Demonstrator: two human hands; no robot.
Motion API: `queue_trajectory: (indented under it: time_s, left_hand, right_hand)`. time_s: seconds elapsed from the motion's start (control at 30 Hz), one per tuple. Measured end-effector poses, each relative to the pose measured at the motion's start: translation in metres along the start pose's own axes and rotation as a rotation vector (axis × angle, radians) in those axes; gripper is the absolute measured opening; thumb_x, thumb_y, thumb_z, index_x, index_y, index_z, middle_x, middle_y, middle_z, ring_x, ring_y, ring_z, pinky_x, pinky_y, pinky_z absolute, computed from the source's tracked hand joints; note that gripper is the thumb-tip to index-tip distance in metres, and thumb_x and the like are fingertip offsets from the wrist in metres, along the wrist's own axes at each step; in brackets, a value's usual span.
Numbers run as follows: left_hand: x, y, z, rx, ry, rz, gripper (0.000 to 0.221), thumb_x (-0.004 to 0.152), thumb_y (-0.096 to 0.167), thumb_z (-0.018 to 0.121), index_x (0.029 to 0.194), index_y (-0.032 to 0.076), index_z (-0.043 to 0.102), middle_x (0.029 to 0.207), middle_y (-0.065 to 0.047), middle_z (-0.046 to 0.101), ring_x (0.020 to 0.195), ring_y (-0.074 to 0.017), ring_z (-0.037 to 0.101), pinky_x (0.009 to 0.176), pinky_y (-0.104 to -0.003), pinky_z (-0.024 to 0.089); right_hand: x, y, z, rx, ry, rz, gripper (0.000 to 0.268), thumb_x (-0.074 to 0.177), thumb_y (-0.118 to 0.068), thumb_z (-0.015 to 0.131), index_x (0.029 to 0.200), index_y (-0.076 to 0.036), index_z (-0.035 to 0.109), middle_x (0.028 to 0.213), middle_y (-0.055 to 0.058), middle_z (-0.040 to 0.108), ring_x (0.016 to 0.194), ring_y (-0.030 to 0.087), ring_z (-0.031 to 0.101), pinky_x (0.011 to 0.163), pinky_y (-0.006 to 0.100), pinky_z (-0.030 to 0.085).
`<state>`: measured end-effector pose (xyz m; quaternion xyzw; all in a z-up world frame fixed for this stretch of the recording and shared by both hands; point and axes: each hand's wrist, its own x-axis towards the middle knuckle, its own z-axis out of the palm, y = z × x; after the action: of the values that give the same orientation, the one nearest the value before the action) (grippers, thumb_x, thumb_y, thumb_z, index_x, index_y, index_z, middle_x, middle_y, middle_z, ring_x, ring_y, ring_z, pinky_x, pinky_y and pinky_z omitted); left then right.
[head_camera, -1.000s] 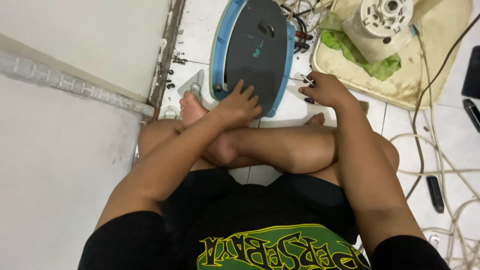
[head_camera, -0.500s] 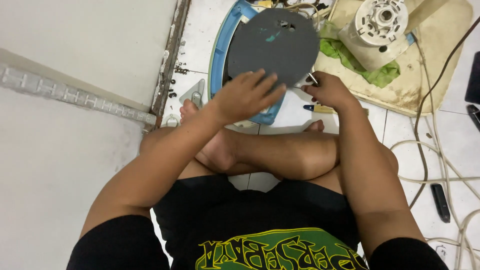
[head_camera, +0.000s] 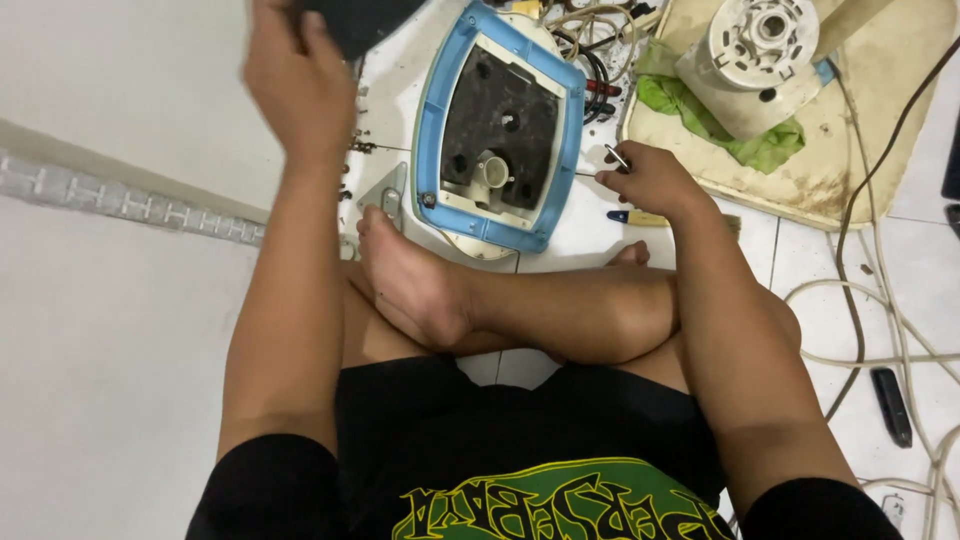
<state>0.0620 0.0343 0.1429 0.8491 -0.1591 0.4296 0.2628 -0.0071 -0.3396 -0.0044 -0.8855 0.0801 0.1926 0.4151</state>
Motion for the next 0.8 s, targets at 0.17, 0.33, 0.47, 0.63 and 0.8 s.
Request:
queue_trajectory:
  time_s: [0.17, 0.33, 0.47, 0.63, 0.8]
  left_hand:
    - [-0.007, -0.035, -0.001, -0.273, 0.093, -0.167, 0.032, 0.094, -0.011, 0.052, 0.122, 0.005, 0.05, 0.109, -0.014, 0.068, 0.092, -0.0254, 0.07, 0.086, -0.036, 0.058]
    - [-0.039, -0.079, 0.028, -0.175, 0.085, -0.297, 0.034, 0.087, -0.011, 0.052, 0.118, 0.006, 0.051, 0.107, -0.014, 0.072, 0.091, -0.0273, 0.073, 0.085, -0.037, 0.058]
    - [-0.069, -0.112, 0.054, -0.124, 0.045, -0.438, 0.031, 0.089, -0.007, 0.053, 0.117, 0.008, 0.052, 0.105, -0.011, 0.073, 0.09, -0.0253, 0.073, 0.083, -0.036, 0.057]
    - [-0.102, -0.139, 0.092, -0.003, -0.033, -0.6, 0.027, 0.088, -0.003, 0.056, 0.112, 0.009, 0.055, 0.101, -0.011, 0.074, 0.086, -0.029, 0.075, 0.082, -0.04, 0.057]
    - [-0.124, -0.148, 0.117, 0.025, -0.124, -0.702, 0.026, 0.089, -0.002, 0.055, 0.113, 0.008, 0.054, 0.1, -0.014, 0.075, 0.088, -0.0303, 0.075, 0.083, -0.041, 0.056]
  right_hand:
    - [-0.004, -0.011, 0.002, -0.077, -0.003, -0.053, 0.041, 0.092, -0.025, 0.072, 0.123, 0.0, 0.066, 0.097, 0.013, 0.072, 0.075, 0.024, 0.071, 0.072, 0.037, 0.054]
    - [-0.003, -0.014, 0.001, -0.157, -0.03, -0.056, 0.048, 0.092, -0.027, 0.07, 0.131, 0.0, 0.064, 0.107, 0.016, 0.074, 0.083, 0.027, 0.072, 0.077, 0.04, 0.055]
    - [-0.004, -0.017, 0.001, -0.199, -0.035, -0.028, 0.052, 0.091, -0.03, 0.07, 0.135, -0.003, 0.063, 0.11, 0.016, 0.074, 0.091, 0.03, 0.071, 0.083, 0.042, 0.055]
    - [0.006, -0.015, 0.008, -0.263, -0.084, -0.057, 0.053, 0.091, -0.035, 0.07, 0.133, -0.003, 0.064, 0.11, 0.016, 0.074, 0.093, 0.032, 0.071, 0.083, 0.042, 0.055]
    - [0.008, -0.023, 0.01, -0.237, -0.14, -0.014, 0.051, 0.091, -0.034, 0.07, 0.133, -0.004, 0.064, 0.108, 0.015, 0.074, 0.08, 0.027, 0.073, 0.078, 0.041, 0.055]
